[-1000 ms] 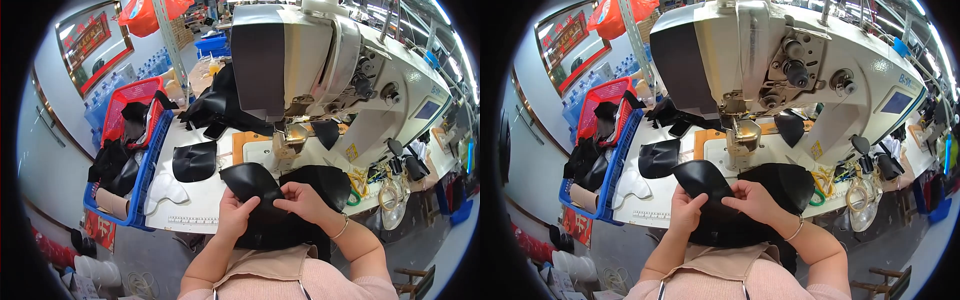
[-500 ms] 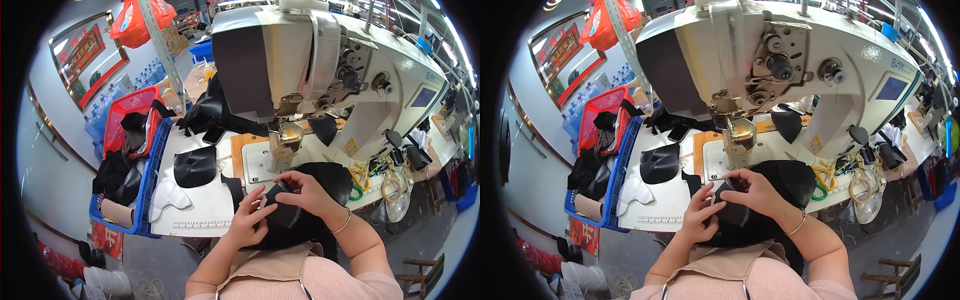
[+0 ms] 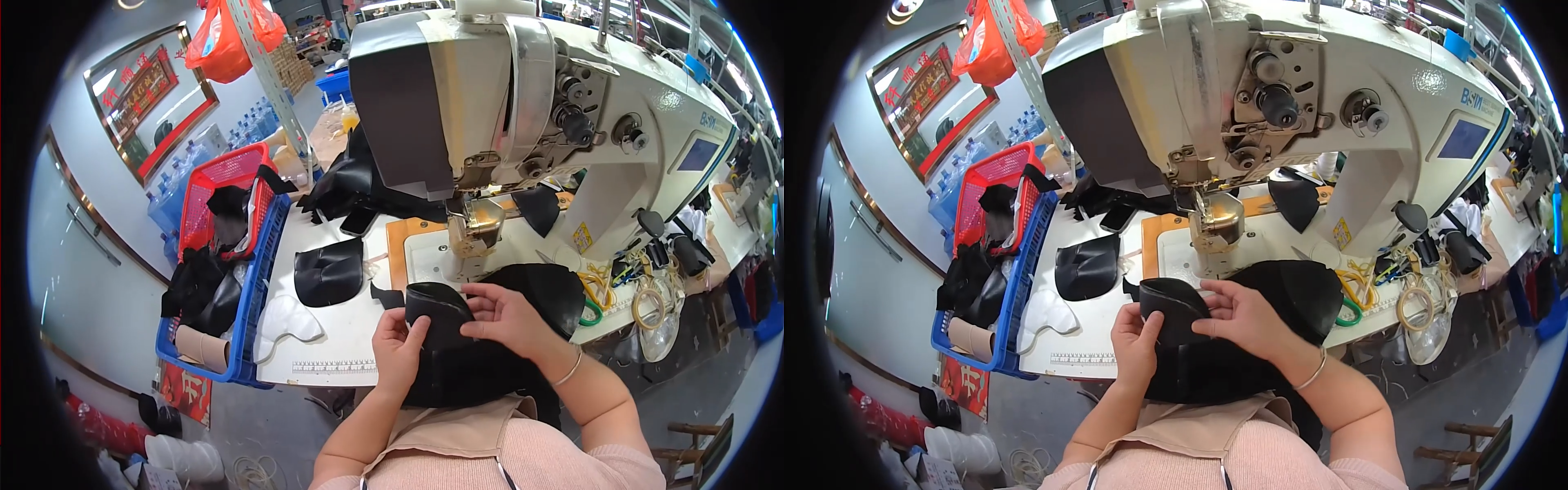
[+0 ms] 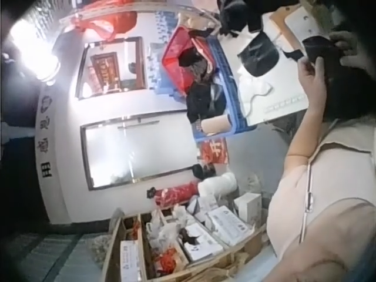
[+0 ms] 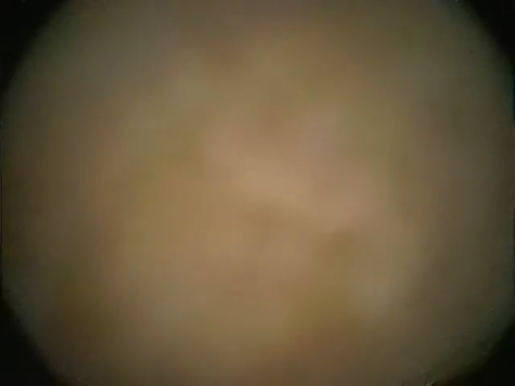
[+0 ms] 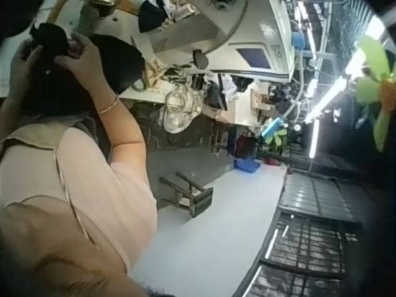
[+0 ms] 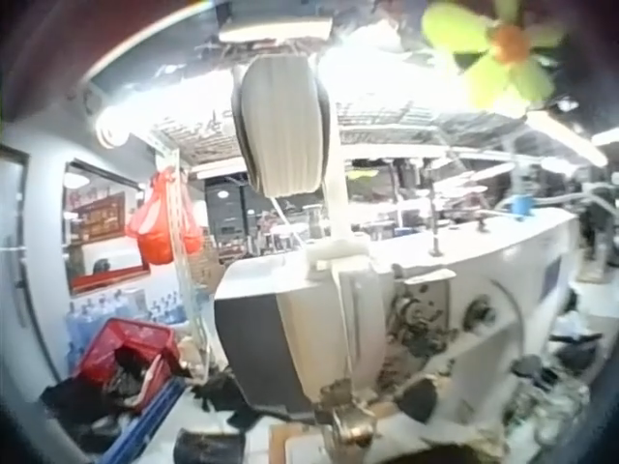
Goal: Stitching together leather shoe upper components using an industrial sewing machine.
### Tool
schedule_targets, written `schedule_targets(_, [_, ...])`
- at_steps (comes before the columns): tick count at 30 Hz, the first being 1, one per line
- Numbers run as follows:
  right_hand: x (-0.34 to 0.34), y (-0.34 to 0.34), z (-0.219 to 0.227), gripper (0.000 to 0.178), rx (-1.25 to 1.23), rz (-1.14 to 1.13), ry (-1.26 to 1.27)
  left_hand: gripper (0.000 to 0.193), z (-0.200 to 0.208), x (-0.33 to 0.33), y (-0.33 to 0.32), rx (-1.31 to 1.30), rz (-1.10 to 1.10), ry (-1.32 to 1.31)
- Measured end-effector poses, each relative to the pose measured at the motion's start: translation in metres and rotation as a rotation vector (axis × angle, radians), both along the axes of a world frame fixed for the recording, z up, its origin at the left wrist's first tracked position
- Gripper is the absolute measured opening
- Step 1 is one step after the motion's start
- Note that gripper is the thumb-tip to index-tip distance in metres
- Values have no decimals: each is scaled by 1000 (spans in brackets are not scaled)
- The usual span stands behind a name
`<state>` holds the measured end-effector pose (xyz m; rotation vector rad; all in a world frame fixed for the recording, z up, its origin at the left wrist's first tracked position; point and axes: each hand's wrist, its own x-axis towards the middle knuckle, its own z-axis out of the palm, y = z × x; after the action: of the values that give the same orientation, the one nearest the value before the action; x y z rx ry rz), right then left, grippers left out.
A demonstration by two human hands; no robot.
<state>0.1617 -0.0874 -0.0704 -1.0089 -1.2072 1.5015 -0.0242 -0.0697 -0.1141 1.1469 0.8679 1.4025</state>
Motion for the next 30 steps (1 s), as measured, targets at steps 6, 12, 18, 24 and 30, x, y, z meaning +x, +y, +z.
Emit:
schedule_targets(6, [-12,-13,-15,43,56,-146,56,16,0,2,-3,-71,48,-85])
schedule_targets(12, [-3,-8,-10,29,-141,-75,209,16,3,2,-7,-66,19,-110])
schedule_targets(18, [-5,-10,-12,28,-113,-82,164,16,-3,-1,-9,-77,55,-78])
schedule_targets(24, [-5,-10,-12,27,-80,-107,97,17,-4,2,-10,-61,79,-97])
schedule_targets(30, [-9,-17,-15,22,65,-196,-94,24,2,-3,-9,-67,11,-112])
